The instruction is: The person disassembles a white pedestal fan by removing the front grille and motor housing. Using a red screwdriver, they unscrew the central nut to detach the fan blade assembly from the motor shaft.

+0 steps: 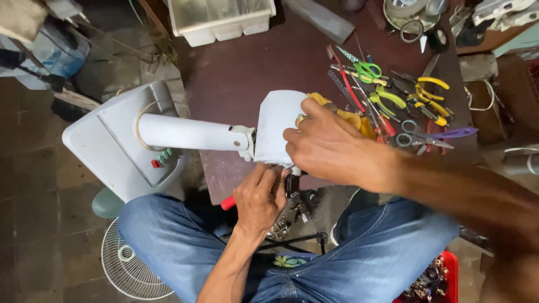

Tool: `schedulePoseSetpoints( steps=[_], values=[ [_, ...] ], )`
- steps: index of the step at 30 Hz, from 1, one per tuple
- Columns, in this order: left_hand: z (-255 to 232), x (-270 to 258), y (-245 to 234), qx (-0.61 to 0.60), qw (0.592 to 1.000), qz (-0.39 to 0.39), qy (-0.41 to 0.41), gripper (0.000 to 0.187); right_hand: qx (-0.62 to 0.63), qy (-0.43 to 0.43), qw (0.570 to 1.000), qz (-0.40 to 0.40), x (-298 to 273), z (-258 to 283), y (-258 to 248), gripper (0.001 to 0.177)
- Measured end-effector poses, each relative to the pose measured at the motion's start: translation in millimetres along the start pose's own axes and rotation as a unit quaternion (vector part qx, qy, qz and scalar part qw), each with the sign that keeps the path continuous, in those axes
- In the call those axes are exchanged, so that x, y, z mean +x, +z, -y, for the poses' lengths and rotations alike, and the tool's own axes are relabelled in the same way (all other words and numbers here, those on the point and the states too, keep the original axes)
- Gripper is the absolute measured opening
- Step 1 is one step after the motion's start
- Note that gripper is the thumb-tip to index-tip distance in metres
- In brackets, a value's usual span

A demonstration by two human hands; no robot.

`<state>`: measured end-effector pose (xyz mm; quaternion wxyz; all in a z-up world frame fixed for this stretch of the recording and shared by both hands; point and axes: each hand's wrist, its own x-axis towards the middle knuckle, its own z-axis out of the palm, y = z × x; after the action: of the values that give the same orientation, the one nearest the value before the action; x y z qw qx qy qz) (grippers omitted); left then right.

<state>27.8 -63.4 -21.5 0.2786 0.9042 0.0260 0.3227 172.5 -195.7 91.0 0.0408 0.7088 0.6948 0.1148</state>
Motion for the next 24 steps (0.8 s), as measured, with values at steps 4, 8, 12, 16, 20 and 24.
schedulePoseSetpoints(
  steps=[4,8,12,16,20,24],
  values=[
    [-2.0,2.8,-9.1,0.009,1.000,-0.003,0.004,0.023,-0.075,0.093,0.989,-0.089,-16.3,44.9,5.3,0.011],
    [-5.0,0.2,-8.1,0.003,1.000,0.004,0.001,0.022,-0.193,0.228,0.942,-0.153,-35.4,80.1,18.5,0.019],
    [-13.3,-6.5,-14.1,0.007,1.000,0.013,-0.021,0.024,-0.144,0.322,0.904,-0.242,-47.9,83.9,27.1,0.015],
    [-35.0,-20.7,-23.2,0.048,0.998,0.028,-0.026,0.026,-0.145,0.338,0.886,-0.283,-49.0,89.4,32.2,0.014],
    [-49.8,-28.2,-21.2,-0.026,0.986,0.126,-0.104,0.011,-0.122,0.329,0.892,-0.283,-46.6,80.3,19.9,0.019],
    [-53.8,-29.7,-22.2,-0.062,0.974,0.148,-0.156,0.015,-0.167,0.309,0.896,-0.271,-60.5,62.5,9.8,0.026]
  ],
)
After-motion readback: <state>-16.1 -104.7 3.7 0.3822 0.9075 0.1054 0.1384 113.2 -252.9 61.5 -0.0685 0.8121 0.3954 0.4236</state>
